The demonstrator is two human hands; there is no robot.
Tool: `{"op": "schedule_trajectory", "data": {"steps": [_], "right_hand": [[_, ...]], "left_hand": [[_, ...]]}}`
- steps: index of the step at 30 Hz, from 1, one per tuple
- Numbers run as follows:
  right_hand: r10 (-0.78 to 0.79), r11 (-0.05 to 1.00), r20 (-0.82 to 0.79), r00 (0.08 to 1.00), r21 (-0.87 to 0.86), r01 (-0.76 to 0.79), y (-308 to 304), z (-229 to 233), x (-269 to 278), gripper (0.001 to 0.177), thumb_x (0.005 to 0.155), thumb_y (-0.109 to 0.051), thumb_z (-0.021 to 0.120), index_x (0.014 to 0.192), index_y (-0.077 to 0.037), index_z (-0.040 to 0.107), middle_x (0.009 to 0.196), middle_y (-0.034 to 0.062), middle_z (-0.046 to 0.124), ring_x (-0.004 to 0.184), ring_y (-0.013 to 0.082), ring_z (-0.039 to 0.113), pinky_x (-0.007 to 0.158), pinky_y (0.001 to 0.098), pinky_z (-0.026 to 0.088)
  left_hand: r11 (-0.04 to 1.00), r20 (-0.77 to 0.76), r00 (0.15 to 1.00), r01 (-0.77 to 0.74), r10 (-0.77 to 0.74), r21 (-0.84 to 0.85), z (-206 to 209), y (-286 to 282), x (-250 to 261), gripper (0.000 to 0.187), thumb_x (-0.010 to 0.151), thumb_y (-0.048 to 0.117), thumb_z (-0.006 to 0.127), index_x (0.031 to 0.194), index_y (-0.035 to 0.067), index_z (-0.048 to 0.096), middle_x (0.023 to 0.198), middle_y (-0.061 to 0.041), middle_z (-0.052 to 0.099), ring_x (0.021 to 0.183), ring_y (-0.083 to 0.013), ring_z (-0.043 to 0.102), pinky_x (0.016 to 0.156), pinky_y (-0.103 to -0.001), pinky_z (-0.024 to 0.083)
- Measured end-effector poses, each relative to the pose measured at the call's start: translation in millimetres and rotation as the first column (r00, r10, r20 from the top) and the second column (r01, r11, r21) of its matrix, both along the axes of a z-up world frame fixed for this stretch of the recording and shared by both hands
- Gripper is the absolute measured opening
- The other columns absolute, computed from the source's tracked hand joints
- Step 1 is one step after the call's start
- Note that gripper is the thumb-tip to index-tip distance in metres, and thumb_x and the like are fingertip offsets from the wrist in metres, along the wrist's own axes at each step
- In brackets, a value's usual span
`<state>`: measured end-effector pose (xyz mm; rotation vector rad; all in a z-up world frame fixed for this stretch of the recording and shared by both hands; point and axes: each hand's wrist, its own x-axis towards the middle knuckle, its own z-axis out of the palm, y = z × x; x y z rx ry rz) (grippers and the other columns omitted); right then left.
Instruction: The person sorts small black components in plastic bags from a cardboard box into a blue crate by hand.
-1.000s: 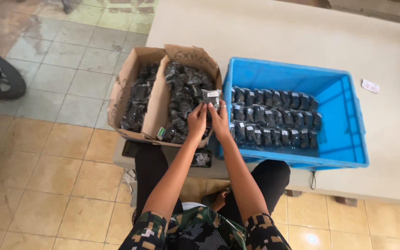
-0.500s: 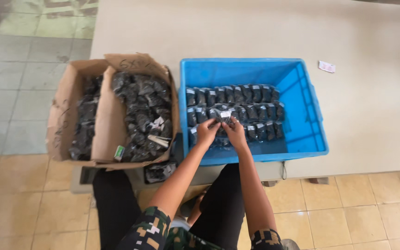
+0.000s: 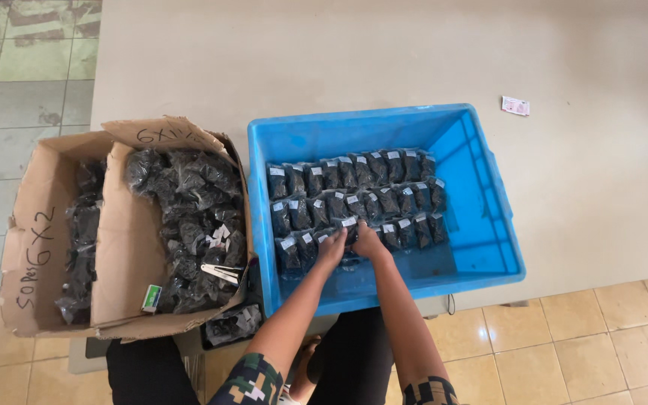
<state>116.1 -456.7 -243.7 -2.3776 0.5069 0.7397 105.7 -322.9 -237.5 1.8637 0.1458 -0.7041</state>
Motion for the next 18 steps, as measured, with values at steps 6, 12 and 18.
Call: {"op": "schedule_trajectory", "data": {"steps": [6, 12, 18], "right_hand": [[0.082, 0.991, -0.062, 0.995, -0.099, -0.088, -8, -28, 4, 0.089, 0.055, -0.028, 0.081, 0.131, -0.015, 0.036, 0.113, 0.016, 0.056, 0.112, 0.0278, 0.05, 0.092, 0.0374, 0.045], [0.188, 0.964, -0.001, 0.982, -0.189, -0.184, 12, -13, -2, 0.059, 0.073, -0.015, 0.062, 0.126, -0.005, 0.038, 0.101, 0.0237, 0.059, 0.1, 0.0328, 0.057, 0.084, 0.0392, 0.049], [0.297, 0.935, 0.063, 0.953, -0.223, -0.277, 11, -13, -2, 0.048, 0.076, -0.009, 0.052, 0.122, -0.001, 0.041, 0.092, 0.026, 0.061, 0.093, 0.0359, 0.06, 0.077, 0.0413, 0.052]], "left_hand": [[0.999, -0.263, 0.964, 0.026, -0.035, -0.034, 77, 14, -3, 0.092, 0.077, 0.077, 0.021, 0.11, 0.0, 0.058, 0.104, -0.018, 0.06, 0.109, -0.029, 0.051, 0.099, -0.036, 0.031], [0.999, -0.34, 0.939, 0.027, -0.038, -0.036, 113, 23, -5, 0.106, 0.069, 0.086, 0.023, 0.117, -0.005, 0.05, 0.117, -0.023, 0.051, 0.115, -0.0315, 0.045, 0.099, -0.038, 0.031], [0.994, -0.323, 0.942, 0.063, -0.088, -0.088, 63, 22, -3, 0.107, 0.069, 0.087, 0.021, 0.123, -0.003, 0.045, 0.133, -0.023, 0.035, 0.125, -0.0324, 0.032, 0.105, -0.042, 0.023]]}}
